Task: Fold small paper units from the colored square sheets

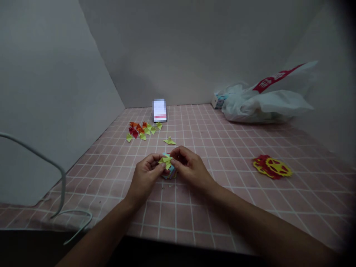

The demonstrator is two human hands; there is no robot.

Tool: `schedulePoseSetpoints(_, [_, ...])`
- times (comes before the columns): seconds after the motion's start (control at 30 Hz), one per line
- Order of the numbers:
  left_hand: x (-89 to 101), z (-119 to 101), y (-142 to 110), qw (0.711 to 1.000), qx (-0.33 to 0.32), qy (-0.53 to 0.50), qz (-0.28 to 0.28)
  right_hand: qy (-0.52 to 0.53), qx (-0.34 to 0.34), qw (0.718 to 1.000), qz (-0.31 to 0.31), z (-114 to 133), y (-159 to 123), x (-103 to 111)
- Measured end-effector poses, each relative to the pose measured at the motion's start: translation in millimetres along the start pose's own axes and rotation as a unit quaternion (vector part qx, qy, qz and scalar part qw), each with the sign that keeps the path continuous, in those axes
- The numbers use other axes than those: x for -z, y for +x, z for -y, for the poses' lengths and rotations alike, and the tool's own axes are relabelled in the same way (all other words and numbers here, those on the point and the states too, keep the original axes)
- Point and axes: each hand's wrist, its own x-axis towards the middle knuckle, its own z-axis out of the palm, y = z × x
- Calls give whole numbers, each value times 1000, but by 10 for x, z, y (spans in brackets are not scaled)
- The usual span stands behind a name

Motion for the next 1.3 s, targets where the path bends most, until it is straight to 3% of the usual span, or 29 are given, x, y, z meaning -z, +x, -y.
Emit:
schedulePoseSetpoints(0.13, [-8,-9,-6,1000,-4,15,7,5,-19,1000,-8,-15,4,11])
schedulePoseSetpoints(0.33, [-9,-5,-6,1000,6,-2,25,111,-94,989,40,-82,22,8])
schedulePoseSetpoints(0.77, [4,20,-19,1000,-4,18,18,142,-104,982,69,-45,-2,-18])
schedulePoseSetpoints(1.3, [8,29,-31,999,-2,40,6,8,-43,997,63,-12,-31,-53])
